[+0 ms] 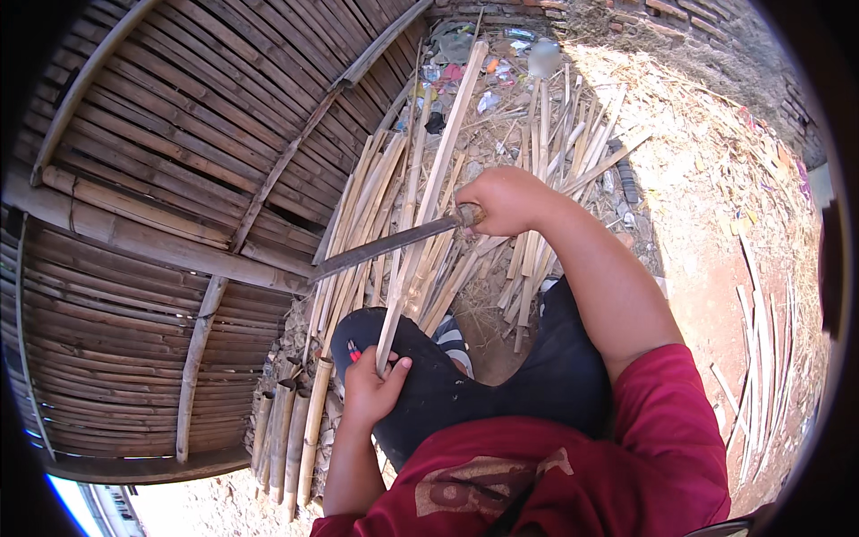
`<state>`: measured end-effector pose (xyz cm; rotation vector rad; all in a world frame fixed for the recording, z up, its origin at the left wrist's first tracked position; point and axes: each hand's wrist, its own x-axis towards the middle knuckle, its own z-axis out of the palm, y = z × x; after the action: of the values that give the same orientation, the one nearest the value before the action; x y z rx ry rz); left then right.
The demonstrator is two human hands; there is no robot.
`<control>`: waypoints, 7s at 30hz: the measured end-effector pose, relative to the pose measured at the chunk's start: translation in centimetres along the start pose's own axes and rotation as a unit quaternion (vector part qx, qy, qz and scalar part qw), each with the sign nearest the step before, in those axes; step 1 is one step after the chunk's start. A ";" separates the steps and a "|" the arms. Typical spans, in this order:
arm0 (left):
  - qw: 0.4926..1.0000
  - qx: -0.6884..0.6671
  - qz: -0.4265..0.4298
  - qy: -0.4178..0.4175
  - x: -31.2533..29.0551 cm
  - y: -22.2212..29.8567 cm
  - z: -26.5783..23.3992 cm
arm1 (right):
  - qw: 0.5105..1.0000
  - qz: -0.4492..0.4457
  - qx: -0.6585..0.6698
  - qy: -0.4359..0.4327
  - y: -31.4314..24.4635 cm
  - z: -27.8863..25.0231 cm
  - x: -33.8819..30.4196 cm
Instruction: The person shaves a thin strip of bamboo by repeatedly scraping a knife along its surface while holding the strip by hand.
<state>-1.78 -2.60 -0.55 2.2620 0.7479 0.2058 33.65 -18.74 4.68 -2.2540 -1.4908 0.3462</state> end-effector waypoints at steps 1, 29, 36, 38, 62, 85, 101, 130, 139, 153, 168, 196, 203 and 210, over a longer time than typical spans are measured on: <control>1.000 0.006 0.000 -0.001 -0.1 0.2 -0.1 | 1.000 0.011 0.022 0.004 1.2 -0.1 0.1; 1.000 -0.002 0.014 0.006 0.2 -0.4 0.5 | 0.976 0.126 0.071 0.165 5.2 -0.9 -1.0; 1.000 -0.005 -0.008 -0.006 0.0 0.2 0.0 | 0.999 -0.020 -0.019 0.029 1.0 0.0 -0.1; 1.000 0.004 -0.011 -0.014 0.0 0.7 -0.2 | 0.998 0.056 0.027 0.029 3.0 -0.8 0.0; 1.000 0.014 0.014 -0.013 0.3 0.6 0.0 | 0.941 0.227 0.072 0.238 7.5 -1.7 -1.6; 1.000 0.002 0.019 -0.007 0.4 -0.1 0.4 | 0.978 0.089 0.056 0.182 5.8 -0.2 -1.0; 0.999 0.025 0.005 -0.030 0.5 0.9 -0.3 | 0.968 0.184 0.052 0.164 6.8 -1.1 -1.0; 1.000 0.003 0.025 -0.007 0.2 -0.4 0.2 | 0.998 0.031 0.004 0.059 2.6 -0.6 -0.7; 0.999 0.020 0.015 -0.022 0.4 0.0 0.0 | 0.993 0.080 0.041 0.075 4.1 -0.6 -0.8; 1.000 0.011 0.016 -0.016 0.4 -0.1 0.1 | 0.994 0.060 0.023 0.085 3.7 -0.2 -0.5; 1.000 -0.006 0.027 -0.009 0.4 -0.3 0.2 | 0.995 0.069 0.029 0.071 3.1 -0.9 -0.7; 1.000 0.019 0.016 -0.010 0.1 0.0 -0.1 | 0.992 0.072 0.007 0.099 2.0 -1.1 -0.6; 1.000 0.004 0.014 -0.010 0.3 0.2 0.0 | 0.993 0.064 0.039 0.092 4.4 -0.6 0.0; 1.000 0.013 0.016 -0.006 0.3 0.2 0.1 | 0.995 0.045 -0.015 0.088 2.0 -0.4 -0.6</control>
<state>-1.44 -2.60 -0.51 2.2983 0.7117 0.1978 35.26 -20.03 4.06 -2.3145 -1.3156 0.1485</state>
